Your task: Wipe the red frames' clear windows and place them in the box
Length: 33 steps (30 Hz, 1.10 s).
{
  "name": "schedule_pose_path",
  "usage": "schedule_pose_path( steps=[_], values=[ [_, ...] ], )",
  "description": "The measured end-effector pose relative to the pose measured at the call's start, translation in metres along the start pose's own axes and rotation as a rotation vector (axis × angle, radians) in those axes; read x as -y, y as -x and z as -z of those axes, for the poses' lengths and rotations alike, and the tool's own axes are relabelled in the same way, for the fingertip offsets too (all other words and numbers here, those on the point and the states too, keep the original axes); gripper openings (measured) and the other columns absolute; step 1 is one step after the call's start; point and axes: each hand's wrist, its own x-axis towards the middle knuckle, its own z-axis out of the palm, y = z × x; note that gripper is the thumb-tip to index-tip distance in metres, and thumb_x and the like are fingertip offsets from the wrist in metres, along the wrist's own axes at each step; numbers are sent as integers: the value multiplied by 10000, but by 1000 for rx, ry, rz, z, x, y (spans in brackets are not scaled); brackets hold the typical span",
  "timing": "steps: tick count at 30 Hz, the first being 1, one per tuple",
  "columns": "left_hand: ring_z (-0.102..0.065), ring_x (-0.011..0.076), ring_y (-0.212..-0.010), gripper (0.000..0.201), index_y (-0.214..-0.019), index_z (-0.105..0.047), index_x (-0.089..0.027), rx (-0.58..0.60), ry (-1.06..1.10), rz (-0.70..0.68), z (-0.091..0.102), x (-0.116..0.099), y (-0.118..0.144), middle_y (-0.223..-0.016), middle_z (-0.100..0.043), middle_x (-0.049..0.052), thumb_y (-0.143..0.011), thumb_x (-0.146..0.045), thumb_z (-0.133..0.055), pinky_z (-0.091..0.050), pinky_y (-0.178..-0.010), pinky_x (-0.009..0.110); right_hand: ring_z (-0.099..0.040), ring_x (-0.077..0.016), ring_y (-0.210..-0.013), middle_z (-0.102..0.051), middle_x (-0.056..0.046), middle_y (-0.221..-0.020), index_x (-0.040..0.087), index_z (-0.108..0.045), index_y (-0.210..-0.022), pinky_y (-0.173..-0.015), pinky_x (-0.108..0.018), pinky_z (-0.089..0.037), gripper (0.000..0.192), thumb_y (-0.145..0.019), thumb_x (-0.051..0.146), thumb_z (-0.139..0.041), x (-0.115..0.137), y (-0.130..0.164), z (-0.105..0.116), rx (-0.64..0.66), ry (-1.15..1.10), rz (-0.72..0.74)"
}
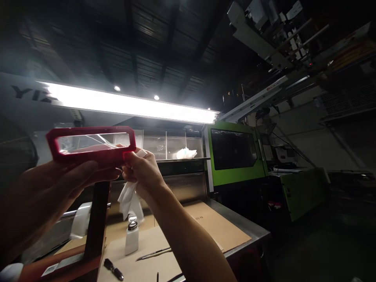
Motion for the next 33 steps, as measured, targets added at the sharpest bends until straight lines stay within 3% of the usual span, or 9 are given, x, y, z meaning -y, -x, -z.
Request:
schedule_pose_path(
  steps=[4, 11, 15, 19, 23, 26, 28, 30, 33],
  values=[
    [-683, 306, -921, 415, -1059, -683, -306, 80, -25, -42, 9, -4, -3, -1001, -741, 40, -707, -521, -640, -539, -867, 507, -233, -1, -317, -359, 125, -348, 193, -381, -478, -340, -178, -116, 365, -522, 291, -729, -1, -6, -7, 47, -4, 33],
    [-696, 268, -881, 419, -1000, -709, -294, 58, 44, 32, 12, -13, 1, -949, -754, 19, -661, -538, -670, -567, -840, 407, -237, 0, -332, -363, 121, -364, 187, -380, -481, -356, -185, -105, 405, -550, 297, -763, -1, -6, -9, 80, 4, 28],
    [-693, 246, -894, 390, -943, -723, -292, 61, 88, 59, 12, -11, 1, -966, -754, 5, -638, -534, -698, -589, -782, 323, -219, -2, -338, -355, 126, -385, 171, -505, -563, -355, -191, -90, 244, -579, 248, -736, 0, -6, -9, 43, -27, 32],
    [-698, 265, -865, 433, -903, -730, -267, 77, 101, 116, 13, -2, 2, -942, -759, 23, -600, -575, -709, -595, -776, 342, -131, -14, -359, -272, 137, -418, 164, -600, -696, -347, -193, -74, 109, -722, 258, -648, 7, -7, -6, -17, -84, 65],
    [-687, 270, -905, 457, -961, -712, -263, 110, 100, 141, 15, 7, 5, -1034, -737, 32, -639, -586, -676, -583, -812, 363, -106, -34, -374, -218, 138, -440, 189, -570, -708, -336, -191, -100, 126, -771, 273, -640, 14, 5, 3, -135, -82, 245],
    [-696, 253, -856, 445, -959, -704, -265, 81, 73, 157, 15, 8, 7, -985, -745, 32, -657, -589, -661, -575, -814, 365, -237, -38, -373, -353, 110, -460, 199, -594, -702, -348, -187, -213, 114, -806, 246, -600, 10, 30, 9, -202, 247, 551],
    [-696, 238, -818, 435, -927, -704, -258, 70, 61, 190, 16, 6, 8, -919, -749, 28, -654, -593, -657, -562, -815, 358, -384, -45, -424, -522, 70, -546, 202, -644, -757, -411, -189, -331, 91, -805, 183, -569, 4, 48, 11, -80, 652, 803],
    [-687, 226, -778, 439, -890, -697, -253, 65, 21, 203, 17, 4, 6, -845, -743, 17, -654, -617, -630, -551, -787, 351, -487, -65, -488, -624, 41, -645, 197, -669, -915, -477, -203, -402, 203, -792, 128, -523, -3, 59, 11, 138, 1048, 990],
    [-638, 211, -666, 418, -776, -655, -246, 149, -368, 127, 19, 6, -2, -664, -692, -10, -697, -637, -529, -498, -642, 320, -572, -91, -539, -682, 13, -707, 130, -597, -1111, -508, -209, -449, 358, -788, 94, -447, -14, 65, 10, 241, 1328, 1079]
  ],
)
